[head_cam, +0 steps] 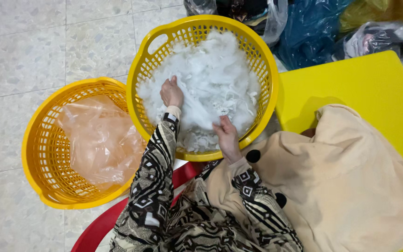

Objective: The person repeatedly takes handfuls of white fluffy material from a yellow basket and pushes it into the opening of a beige polka-dotted fabric item. The person occasionally adjusts the fabric item to make room for more stuffing.

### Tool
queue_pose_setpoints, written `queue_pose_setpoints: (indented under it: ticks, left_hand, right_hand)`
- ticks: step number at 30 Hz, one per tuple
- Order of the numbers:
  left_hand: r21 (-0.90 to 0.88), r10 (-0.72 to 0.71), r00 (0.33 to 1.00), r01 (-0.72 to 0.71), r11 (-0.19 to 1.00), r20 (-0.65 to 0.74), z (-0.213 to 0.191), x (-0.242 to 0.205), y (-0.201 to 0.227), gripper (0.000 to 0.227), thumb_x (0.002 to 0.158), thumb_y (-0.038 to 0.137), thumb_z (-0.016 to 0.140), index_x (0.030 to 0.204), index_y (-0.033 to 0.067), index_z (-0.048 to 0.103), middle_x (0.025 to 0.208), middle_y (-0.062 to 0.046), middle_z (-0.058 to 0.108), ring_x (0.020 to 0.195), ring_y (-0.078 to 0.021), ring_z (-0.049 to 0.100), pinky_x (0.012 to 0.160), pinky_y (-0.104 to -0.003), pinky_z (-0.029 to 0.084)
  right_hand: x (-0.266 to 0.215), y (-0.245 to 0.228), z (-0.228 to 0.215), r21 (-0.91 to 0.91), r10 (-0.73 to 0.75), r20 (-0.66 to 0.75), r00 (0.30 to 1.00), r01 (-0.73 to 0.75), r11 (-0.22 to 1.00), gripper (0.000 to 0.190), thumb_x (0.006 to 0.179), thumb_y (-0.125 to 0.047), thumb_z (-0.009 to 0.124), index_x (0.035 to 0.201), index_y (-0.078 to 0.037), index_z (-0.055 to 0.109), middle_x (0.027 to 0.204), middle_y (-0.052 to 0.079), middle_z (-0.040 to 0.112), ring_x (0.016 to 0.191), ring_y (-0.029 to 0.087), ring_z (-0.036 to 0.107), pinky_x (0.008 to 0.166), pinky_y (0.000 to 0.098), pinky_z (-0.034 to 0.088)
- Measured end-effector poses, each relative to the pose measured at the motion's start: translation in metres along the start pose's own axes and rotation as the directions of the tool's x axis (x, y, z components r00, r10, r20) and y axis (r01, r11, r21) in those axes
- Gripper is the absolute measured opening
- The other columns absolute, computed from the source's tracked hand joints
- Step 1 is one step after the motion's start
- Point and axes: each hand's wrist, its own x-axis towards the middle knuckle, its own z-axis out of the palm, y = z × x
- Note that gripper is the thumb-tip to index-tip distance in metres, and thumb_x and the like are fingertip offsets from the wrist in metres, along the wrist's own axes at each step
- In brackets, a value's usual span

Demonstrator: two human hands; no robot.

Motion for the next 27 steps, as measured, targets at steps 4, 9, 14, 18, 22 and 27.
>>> queue_pose_setpoints:
  ticks: [4,9,14,18,22,27]
  left_hand:
    - [0.031,0.054,0.993,-0.051,0.998,-0.106,-0.002,0.036,-0.025,0.036,0.099,0.035,0.058,0.099,0.0014,0.071,0.099,-0.027,0.071,0.097,-0.0495,0.064,0.083,-0.057,0.048]
    - [0.151,0.166,0.984,-0.156,0.976,-0.058,-0.016,0.077,-0.052,0.032,0.106,0.031,0.056,0.103,0.0023,0.069,0.100,-0.027,0.071,0.098,-0.0499,0.065,0.083,-0.059,0.048]
    - [0.166,0.081,0.987,-0.057,0.984,-0.140,-0.044,0.084,-0.053,0.030,0.103,0.032,0.056,0.103,0.0066,0.071,0.101,-0.025,0.072,0.097,-0.0482,0.067,0.082,-0.058,0.050]
    - [0.204,-0.012,0.991,0.040,0.978,-0.136,-0.059,0.074,-0.042,0.030,0.098,0.036,0.058,0.103,0.0099,0.071,0.100,-0.024,0.072,0.095,-0.0470,0.067,0.078,-0.059,0.051]
    - [0.344,0.217,0.974,-0.185,0.921,-0.058,-0.059,0.062,-0.049,0.024,0.101,0.029,0.058,0.104,0.0084,0.068,0.094,-0.024,0.073,0.090,-0.0459,0.070,0.075,-0.058,0.052]
    - [0.483,0.371,0.928,-0.338,0.808,0.030,-0.049,0.059,-0.070,0.016,0.098,0.024,0.061,0.097,0.0092,0.067,0.090,-0.022,0.073,0.086,-0.0415,0.072,0.072,-0.054,0.055]
  right_hand:
    - [-0.023,-0.019,-0.026,-0.220,-0.140,-0.013,0.990,0.133,0.966,0.024,0.097,0.008,0.056,0.118,0.003,0.066,0.118,0.002,0.059,0.109,0.012,0.057,0.096,0.0235,0.045]
    - [-0.037,-0.043,-0.056,-0.328,-0.170,-0.063,0.983,0.141,0.934,0.020,0.097,0.008,0.057,0.114,0.001,0.065,0.114,0.002,0.057,0.101,0.011,0.056,0.089,0.0232,0.045]
    - [-0.041,-0.057,-0.078,-0.145,-0.098,-0.195,0.976,0.070,0.987,0.023,0.100,0.006,0.055,0.120,0.000,0.065,0.117,0.001,0.057,0.098,0.009,0.058,0.080,0.0241,0.047]
    - [-0.041,-0.078,-0.098,0.184,-0.013,-0.279,0.960,0.067,0.981,0.033,0.101,0.005,0.052,0.131,-0.005,0.061,0.124,0.005,0.065,0.107,0.012,0.064,0.090,0.0261,0.051]
    - [-0.038,-0.100,-0.107,0.185,-0.083,-0.302,0.950,0.144,0.972,0.033,0.104,0.004,0.051,0.135,-0.001,0.060,0.132,0.009,0.065,0.117,0.017,0.065,0.099,0.0302,0.053]
    - [-0.038,-0.107,-0.119,0.267,-0.124,-0.335,0.934,0.220,0.938,0.029,0.109,0.000,0.053,0.137,0.002,0.061,0.133,0.012,0.067,0.116,0.019,0.065,0.097,0.0310,0.053]
